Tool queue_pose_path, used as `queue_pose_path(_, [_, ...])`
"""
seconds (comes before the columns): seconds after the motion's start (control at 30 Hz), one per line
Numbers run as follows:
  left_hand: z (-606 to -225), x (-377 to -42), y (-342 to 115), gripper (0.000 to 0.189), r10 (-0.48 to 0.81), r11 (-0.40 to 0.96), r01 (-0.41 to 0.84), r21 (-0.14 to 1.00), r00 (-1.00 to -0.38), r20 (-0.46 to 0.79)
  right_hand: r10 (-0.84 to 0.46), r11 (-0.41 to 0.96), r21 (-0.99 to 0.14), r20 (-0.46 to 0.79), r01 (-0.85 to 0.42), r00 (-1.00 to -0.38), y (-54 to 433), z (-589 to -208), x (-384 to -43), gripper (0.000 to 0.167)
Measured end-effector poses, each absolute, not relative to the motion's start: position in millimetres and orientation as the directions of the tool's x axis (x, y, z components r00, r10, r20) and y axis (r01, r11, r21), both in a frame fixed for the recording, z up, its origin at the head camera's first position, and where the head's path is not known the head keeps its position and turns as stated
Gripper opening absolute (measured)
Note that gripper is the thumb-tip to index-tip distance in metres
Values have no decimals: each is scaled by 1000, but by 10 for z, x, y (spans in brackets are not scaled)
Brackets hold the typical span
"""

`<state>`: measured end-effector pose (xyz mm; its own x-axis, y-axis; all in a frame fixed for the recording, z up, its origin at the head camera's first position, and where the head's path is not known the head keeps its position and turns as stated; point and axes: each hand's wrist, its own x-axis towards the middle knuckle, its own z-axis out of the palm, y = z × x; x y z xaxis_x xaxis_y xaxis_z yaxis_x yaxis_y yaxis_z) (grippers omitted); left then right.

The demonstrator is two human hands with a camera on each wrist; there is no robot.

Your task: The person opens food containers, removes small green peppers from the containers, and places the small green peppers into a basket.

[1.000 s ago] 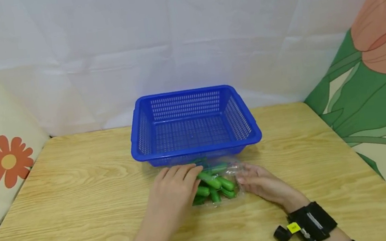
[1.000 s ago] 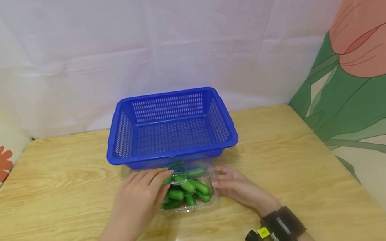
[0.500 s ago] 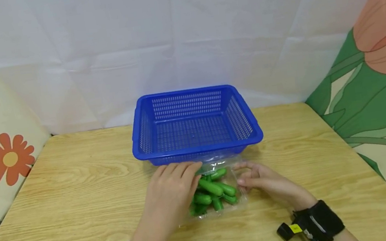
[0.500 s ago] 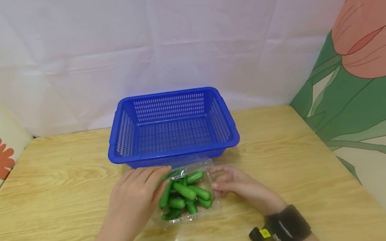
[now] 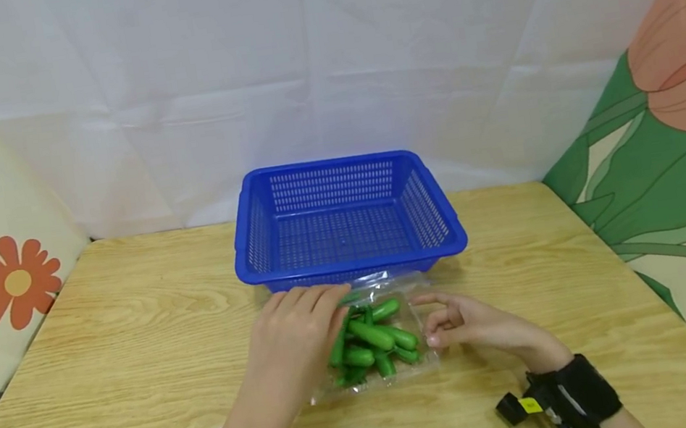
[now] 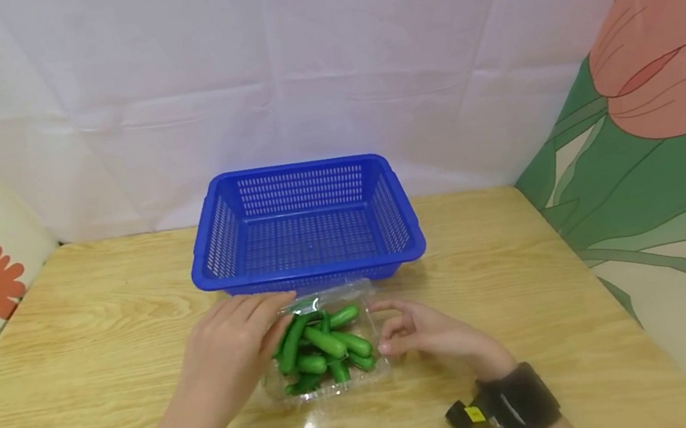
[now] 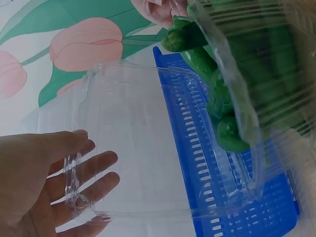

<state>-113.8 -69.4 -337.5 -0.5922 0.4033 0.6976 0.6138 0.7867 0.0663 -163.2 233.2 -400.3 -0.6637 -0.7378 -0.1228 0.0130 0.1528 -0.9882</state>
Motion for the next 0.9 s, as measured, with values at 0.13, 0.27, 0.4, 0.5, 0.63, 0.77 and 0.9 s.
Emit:
queue_pose_path(0.13, [-3360, -1130, -711, 28, 399, 790, 610, 67, -593, 699, -731, 152, -988, -118, 9, -672, 2347, -3987, -1637, 70])
queue_pose_path(0.27, [-3348, -1122, -728, 30, 390, 790, 608, 73, -591, 706, -710, 162, -987, -131, 20, -692, 2361, -3976, -1640, 70])
queue_pose_path(0.4, [-3339, -1120, -740, 30, 387, 789, 609, 76, -590, 709, -704, 179, -983, -153, 36, -694, 2380, -3963, -1642, 68])
queue_pose_path(0.5, [-3322, -1111, -745, 30, 389, 786, 614, 74, -584, 713, -705, 199, -980, -166, 32, -690, 2396, -3937, -1639, 66])
queue_pose_path(0.63, [-3298, -1090, -751, 27, 383, 785, 615, 75, -576, 722, -706, 223, -974, -179, 24, -685, 2416, -3888, -1629, 64])
queue_pose_path(0.77, [-3277, -1059, -750, 20, 385, 787, 614, 65, -571, 725, -713, 229, -973, -186, 27, -676, 2434, -3859, -1620, 63])
queue_pose_path(0.9, [-3259, -1022, -736, 18, 392, 790, 611, 51, -567, 724, -728, 223, -974, -191, 36, -658, 2452, -3854, -1621, 61])
